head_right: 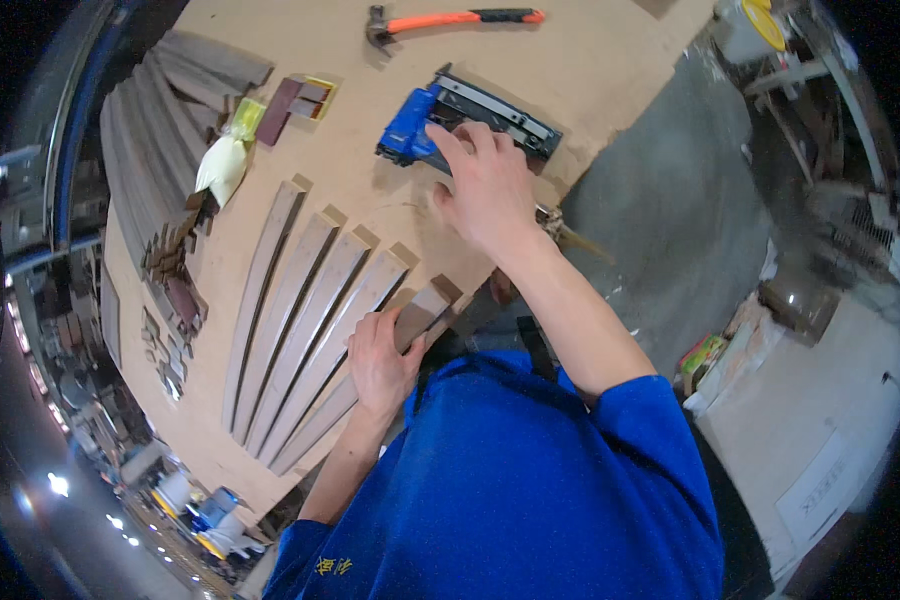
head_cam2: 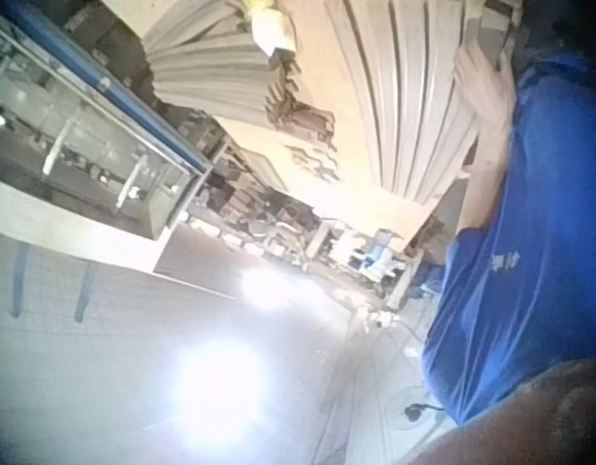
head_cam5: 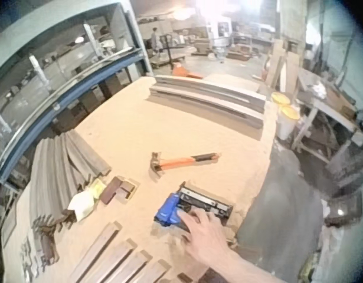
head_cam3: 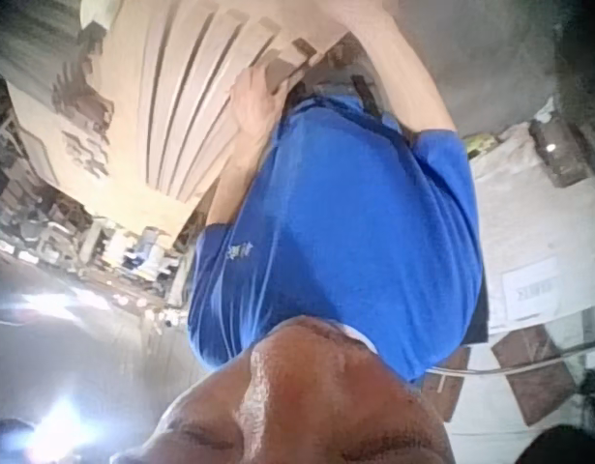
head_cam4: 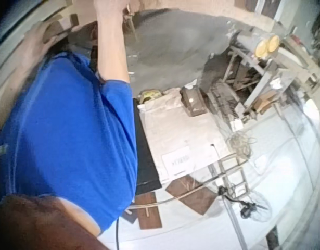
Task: Aligning wood slats and using a pneumatic nail gun to fasten them.
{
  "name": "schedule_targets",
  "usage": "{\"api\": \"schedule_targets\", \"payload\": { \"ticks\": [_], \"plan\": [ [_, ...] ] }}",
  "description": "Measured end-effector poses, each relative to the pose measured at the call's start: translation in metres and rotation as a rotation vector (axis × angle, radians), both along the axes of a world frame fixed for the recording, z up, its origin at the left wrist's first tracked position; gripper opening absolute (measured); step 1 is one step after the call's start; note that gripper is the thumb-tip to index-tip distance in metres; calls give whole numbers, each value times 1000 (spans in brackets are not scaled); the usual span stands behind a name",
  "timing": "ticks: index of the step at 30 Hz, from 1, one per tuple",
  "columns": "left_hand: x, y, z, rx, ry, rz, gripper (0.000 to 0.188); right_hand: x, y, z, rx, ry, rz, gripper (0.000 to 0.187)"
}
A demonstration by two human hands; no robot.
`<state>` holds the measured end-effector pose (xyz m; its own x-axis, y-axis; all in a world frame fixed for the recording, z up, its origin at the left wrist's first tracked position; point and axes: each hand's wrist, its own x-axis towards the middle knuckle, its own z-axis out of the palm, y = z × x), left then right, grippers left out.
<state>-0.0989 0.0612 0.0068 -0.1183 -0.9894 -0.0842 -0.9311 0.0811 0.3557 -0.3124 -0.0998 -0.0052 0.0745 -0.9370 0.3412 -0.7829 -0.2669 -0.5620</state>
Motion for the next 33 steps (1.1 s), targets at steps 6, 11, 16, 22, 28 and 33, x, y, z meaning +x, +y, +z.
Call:
{"api": "schedule_targets", "payload": {
  "ticks": [6,11,16,22,28,33],
  "plan": [
    [-2,1,2,10,33,52,51,16,-41,9,416,64,14,78],
    [8,12,-8,-16,65,103,52,-8,-18,50,517,-311,181,87],
    [12,10,-5,-25,56,39,52,-39,46,111,1065,-850,172,85],
    [11,12,-11,-25,52,24,57,-7,97,107,1102,-579,301,65],
    [11,12,-12,-4,20,4,58,8,95,98,1142,-470,295,63],
    [11,12,-10,7,47,11,57,8,95,91,1122,-446,325,62]
  ]
}}
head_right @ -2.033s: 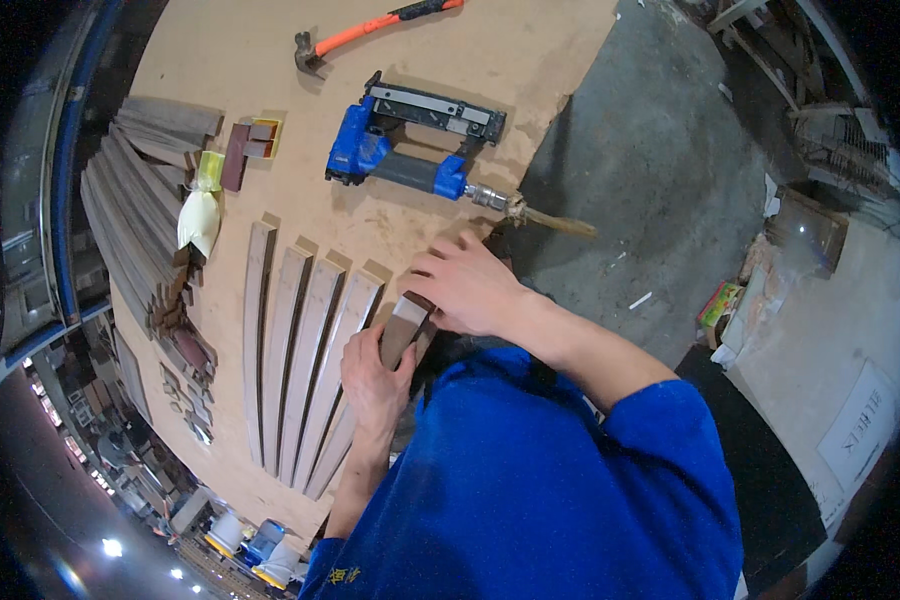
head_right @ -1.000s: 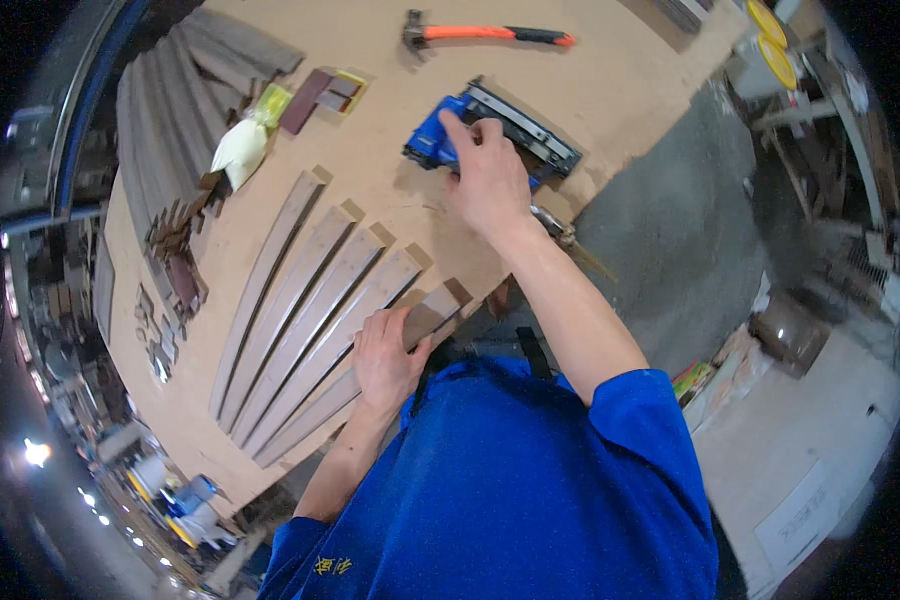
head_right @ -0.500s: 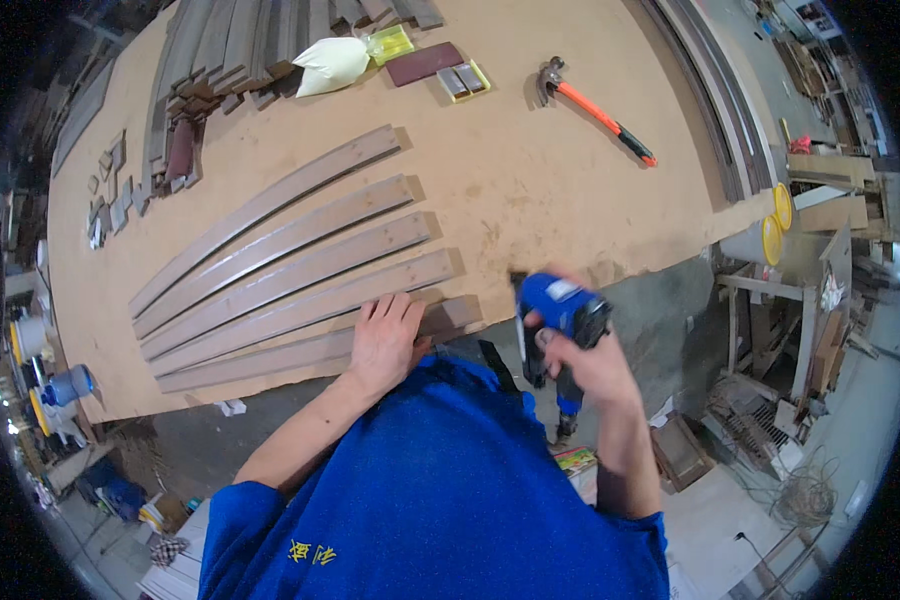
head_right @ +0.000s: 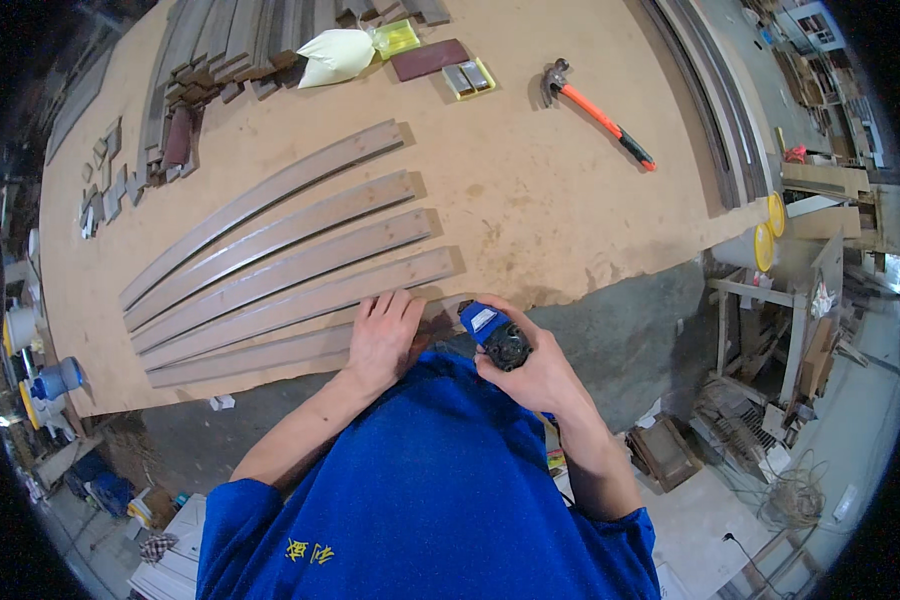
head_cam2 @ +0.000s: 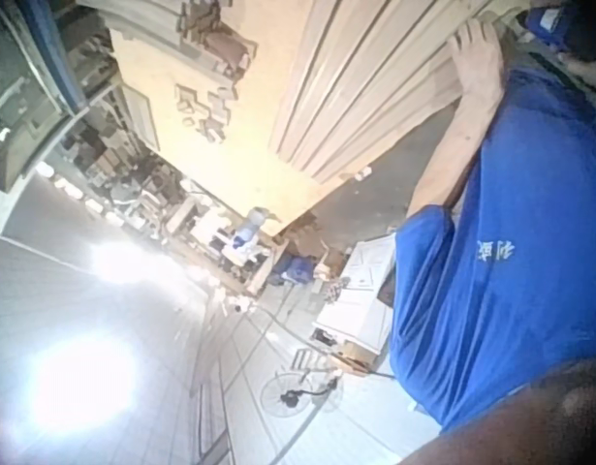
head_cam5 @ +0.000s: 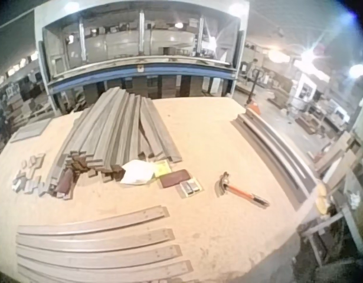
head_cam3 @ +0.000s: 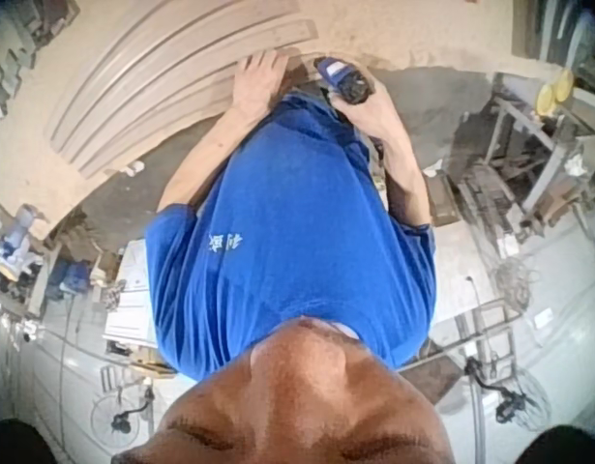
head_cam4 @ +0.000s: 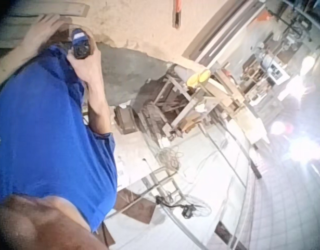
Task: Aligning wood slats and using a pneumatic nail gun to fasten them.
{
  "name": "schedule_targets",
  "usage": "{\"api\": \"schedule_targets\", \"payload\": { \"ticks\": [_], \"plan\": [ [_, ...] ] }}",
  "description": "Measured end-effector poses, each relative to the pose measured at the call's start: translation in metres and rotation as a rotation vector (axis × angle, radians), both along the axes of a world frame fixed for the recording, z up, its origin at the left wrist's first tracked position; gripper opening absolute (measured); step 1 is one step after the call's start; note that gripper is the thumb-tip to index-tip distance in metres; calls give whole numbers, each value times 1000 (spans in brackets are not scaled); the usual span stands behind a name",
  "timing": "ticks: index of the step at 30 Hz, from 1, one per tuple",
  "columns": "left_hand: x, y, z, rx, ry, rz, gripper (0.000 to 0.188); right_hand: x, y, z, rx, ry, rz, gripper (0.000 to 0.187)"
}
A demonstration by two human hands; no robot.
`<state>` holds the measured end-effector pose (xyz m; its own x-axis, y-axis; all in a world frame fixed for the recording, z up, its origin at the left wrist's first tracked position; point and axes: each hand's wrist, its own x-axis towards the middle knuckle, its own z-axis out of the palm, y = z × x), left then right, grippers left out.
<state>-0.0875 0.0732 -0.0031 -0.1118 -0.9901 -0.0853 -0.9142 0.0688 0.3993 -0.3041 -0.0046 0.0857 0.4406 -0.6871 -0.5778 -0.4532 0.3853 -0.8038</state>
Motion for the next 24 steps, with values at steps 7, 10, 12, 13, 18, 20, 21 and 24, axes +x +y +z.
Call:
{"api": "schedule_targets", "payload": {
  "ticks": [7,10,12,13,18,20,21,24],
  "plan": [
    [1,0,-3,4,-20,10,56,5,4,4,-70,82,44,67],
    [0,4,-5,-18,-17,14,57,-1,12,6,-24,49,52,69],
    [-1,2,-4,-33,-17,21,57,-4,16,7,-116,60,100,71],
    [-1,2,-3,-47,-17,27,57,-3,17,9,-114,62,102,71],
    [-1,2,-2,-35,-2,19,55,-1,17,10,-41,101,81,71],
    [-1,3,-3,-38,-3,14,55,0,18,11,-54,111,88,71],
    [0,3,-3,-38,0,14,55,1,18,12,-68,119,97,71],
    [0,3,-5,-46,4,17,56,1,18,9,-103,151,115,73]
  ]
}}
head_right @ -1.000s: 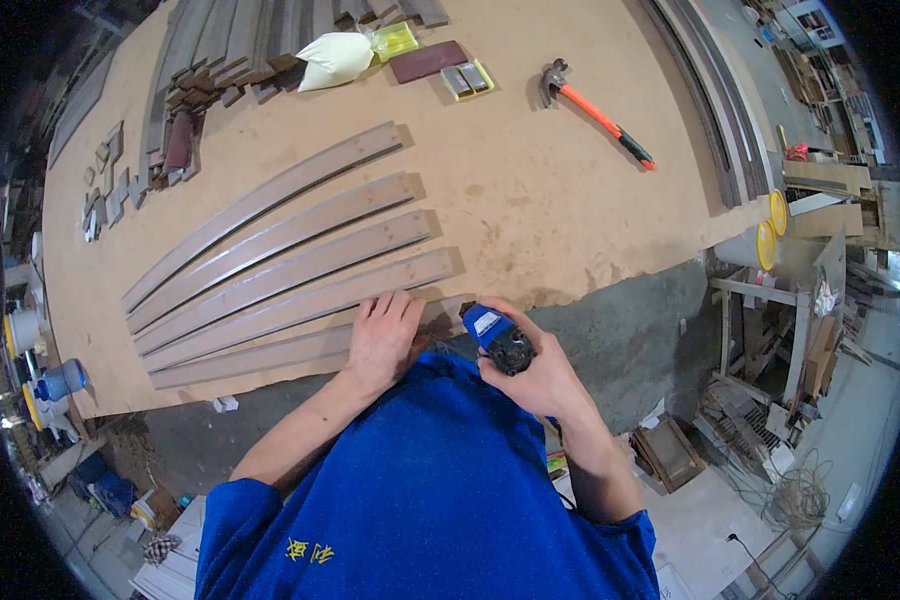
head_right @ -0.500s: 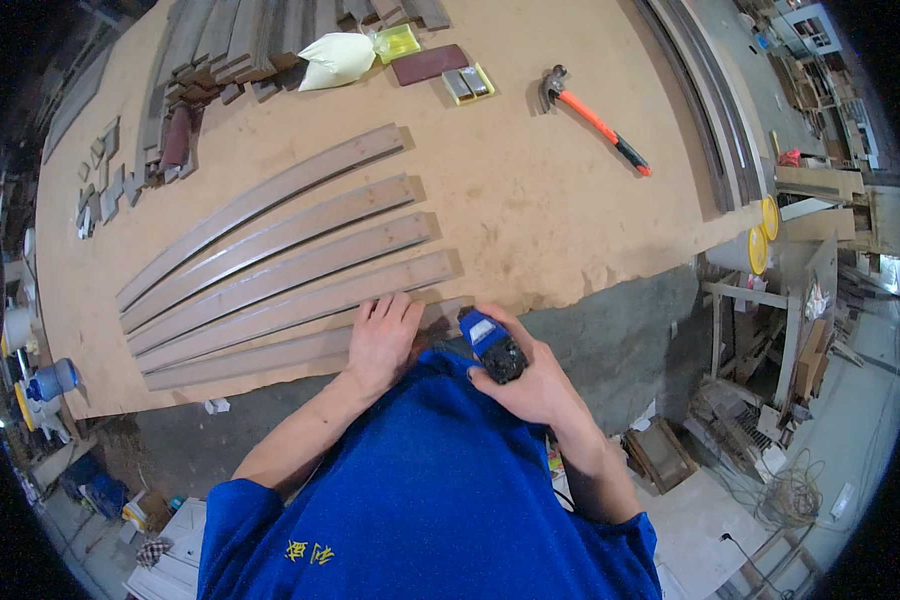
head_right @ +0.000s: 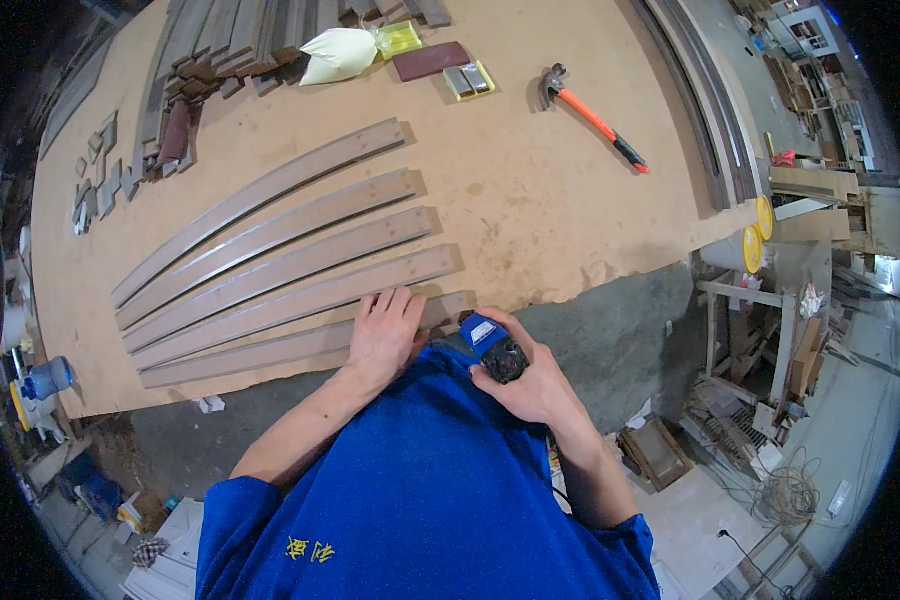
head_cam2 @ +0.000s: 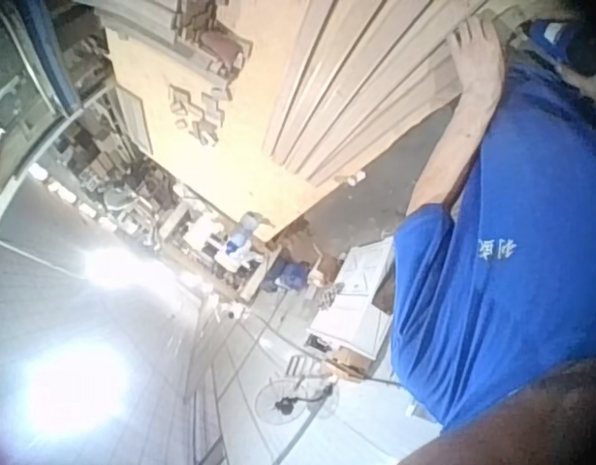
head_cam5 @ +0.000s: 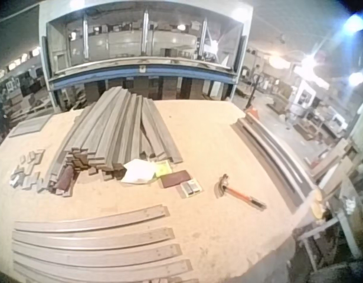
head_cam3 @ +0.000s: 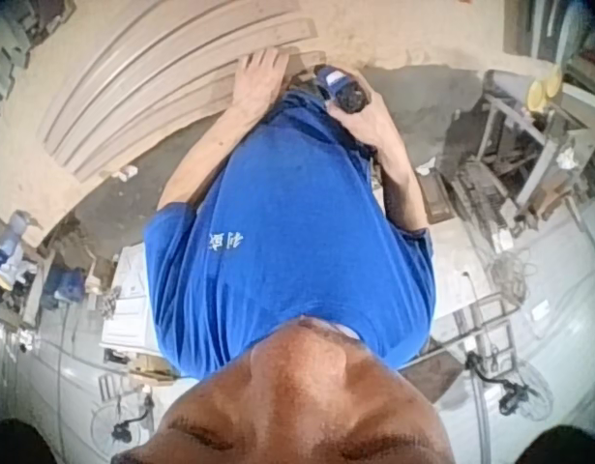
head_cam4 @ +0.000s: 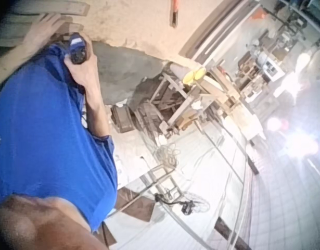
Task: Aligning wood slats and using a pneumatic nail gun to fasten them.
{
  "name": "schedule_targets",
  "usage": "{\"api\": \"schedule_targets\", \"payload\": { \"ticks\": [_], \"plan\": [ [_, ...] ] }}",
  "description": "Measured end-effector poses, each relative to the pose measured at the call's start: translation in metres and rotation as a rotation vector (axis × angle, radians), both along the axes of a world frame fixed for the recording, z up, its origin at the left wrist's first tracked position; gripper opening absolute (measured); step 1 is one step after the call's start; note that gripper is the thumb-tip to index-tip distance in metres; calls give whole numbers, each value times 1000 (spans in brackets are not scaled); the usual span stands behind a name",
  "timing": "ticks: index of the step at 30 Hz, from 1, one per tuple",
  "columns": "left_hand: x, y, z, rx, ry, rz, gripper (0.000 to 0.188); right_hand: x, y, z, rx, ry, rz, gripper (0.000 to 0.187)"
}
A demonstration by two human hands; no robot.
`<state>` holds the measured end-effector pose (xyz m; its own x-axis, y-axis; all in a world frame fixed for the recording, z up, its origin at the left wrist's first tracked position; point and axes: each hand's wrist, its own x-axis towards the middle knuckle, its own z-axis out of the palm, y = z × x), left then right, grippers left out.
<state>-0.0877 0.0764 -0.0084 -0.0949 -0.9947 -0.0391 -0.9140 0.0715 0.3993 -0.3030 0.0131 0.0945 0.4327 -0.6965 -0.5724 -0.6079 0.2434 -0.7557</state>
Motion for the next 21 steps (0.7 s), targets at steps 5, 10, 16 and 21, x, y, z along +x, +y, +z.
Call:
{"api": "schedule_targets", "payload": {
  "ticks": [5,10,16,21],
  "plan": [
    [3,3,1,-8,-8,0,53,-2,12,7,76,-94,-6,78],
    [9,13,-3,-71,93,116,52,6,21,10,-85,-143,120,74],
    [11,15,-7,-3,88,96,55,17,12,0,90,-136,85,78],
    [13,16,-7,-2,162,115,59,25,7,-11,110,-136,59,77]
  ]
}}
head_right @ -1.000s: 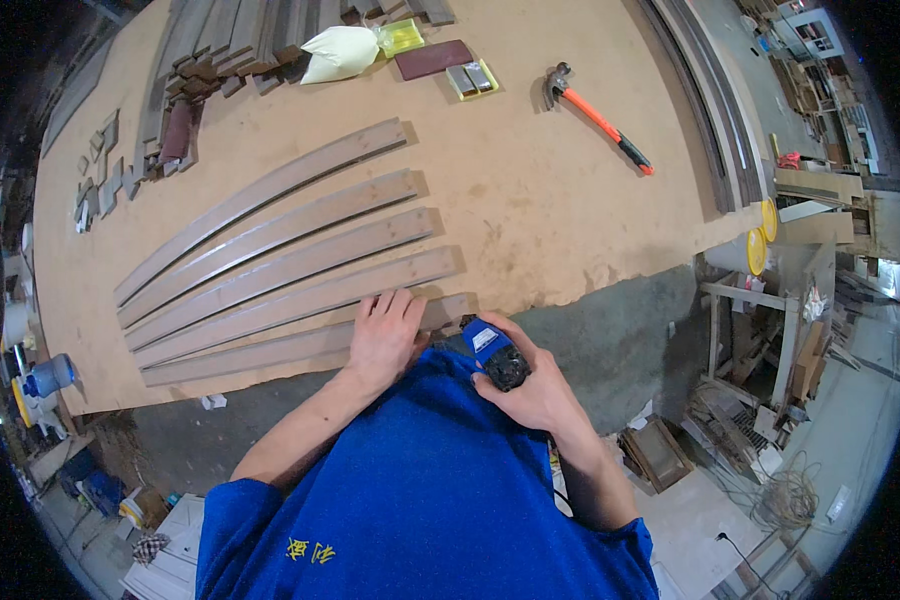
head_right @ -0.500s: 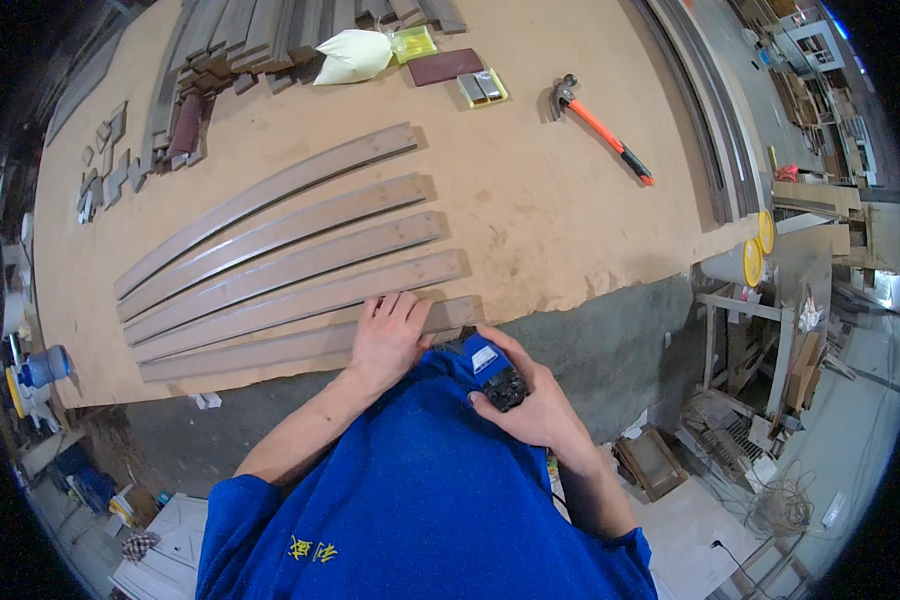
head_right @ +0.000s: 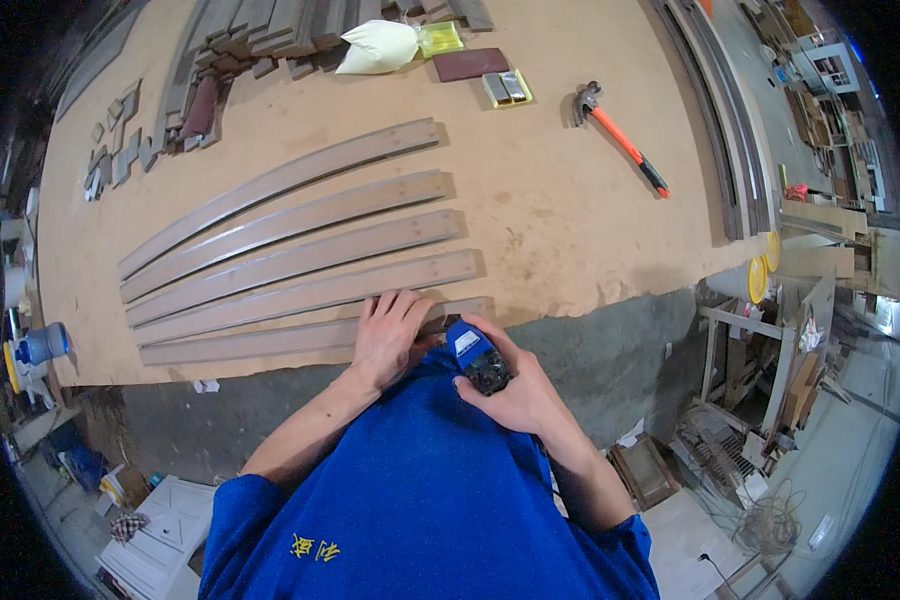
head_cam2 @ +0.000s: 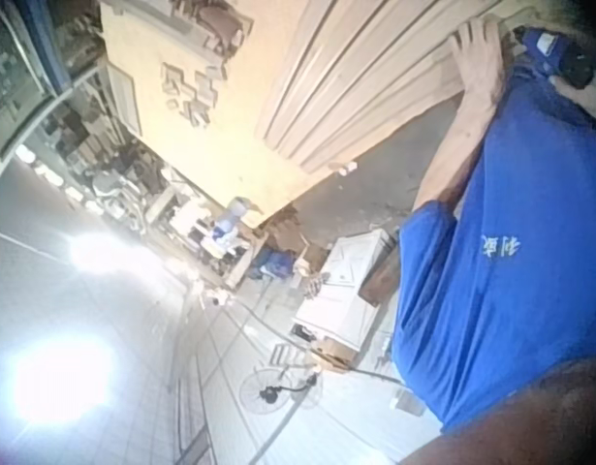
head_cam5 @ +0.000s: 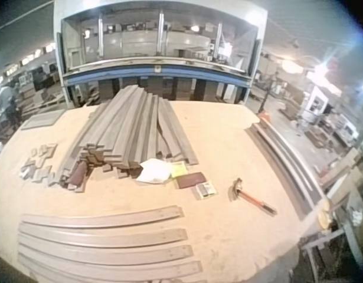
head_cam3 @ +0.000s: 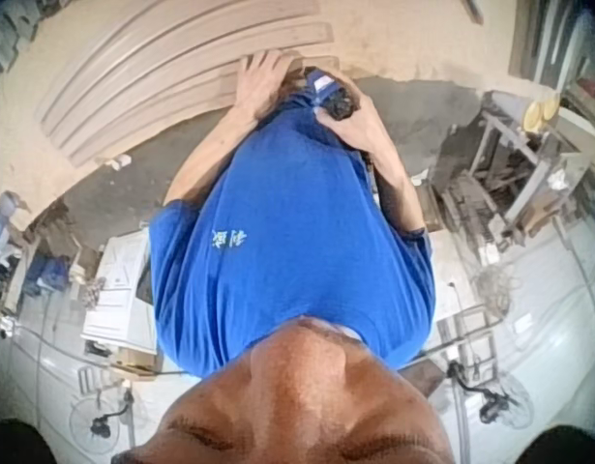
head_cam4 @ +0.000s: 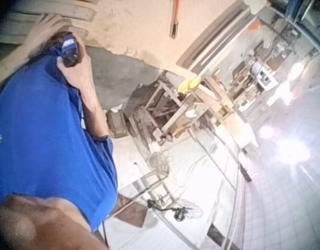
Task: Aligning wood slats and using a pneumatic nail gun to fasten them.
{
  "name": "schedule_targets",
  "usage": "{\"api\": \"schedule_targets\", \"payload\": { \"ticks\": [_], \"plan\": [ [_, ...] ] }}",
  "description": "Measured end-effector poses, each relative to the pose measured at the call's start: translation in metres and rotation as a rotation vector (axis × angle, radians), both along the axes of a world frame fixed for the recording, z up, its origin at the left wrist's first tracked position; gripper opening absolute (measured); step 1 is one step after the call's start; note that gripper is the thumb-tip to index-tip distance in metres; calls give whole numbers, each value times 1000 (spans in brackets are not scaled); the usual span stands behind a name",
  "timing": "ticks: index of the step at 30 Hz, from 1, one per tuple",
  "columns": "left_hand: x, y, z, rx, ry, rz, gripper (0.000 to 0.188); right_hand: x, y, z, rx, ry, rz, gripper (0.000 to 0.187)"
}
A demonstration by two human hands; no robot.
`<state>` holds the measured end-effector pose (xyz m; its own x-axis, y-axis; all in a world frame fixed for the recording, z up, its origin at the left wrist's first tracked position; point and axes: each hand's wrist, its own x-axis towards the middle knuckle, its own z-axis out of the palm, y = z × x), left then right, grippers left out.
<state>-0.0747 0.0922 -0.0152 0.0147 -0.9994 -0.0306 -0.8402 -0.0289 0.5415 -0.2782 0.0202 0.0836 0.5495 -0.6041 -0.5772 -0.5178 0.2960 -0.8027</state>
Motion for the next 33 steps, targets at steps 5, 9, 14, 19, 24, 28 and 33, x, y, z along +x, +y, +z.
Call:
{"api": "schedule_targets", "payload": {
  "ticks": [5,9,14,19,24,28,33],
  "plan": [
    [1,0,-1,-7,43,5,60,3,-5,-2,18,10,10,77],
    [1,-1,-1,-12,51,6,59,5,-5,-1,-12,-9,14,75],
    [0,-2,3,-8,61,3,57,11,-9,11,-35,67,31,75],
    [-1,-1,2,5,18,-6,54,5,-6,10,-72,38,110,75],
    [0,-1,0,-25,8,-8,55,6,-6,15,-33,39,122,76],
    [-1,-1,0,-26,13,-9,57,7,-4,16,-70,30,113,76],
    [0,-1,0,-34,-6,-16,58,4,-1,12,-92,53,84,77]
  ]
}}
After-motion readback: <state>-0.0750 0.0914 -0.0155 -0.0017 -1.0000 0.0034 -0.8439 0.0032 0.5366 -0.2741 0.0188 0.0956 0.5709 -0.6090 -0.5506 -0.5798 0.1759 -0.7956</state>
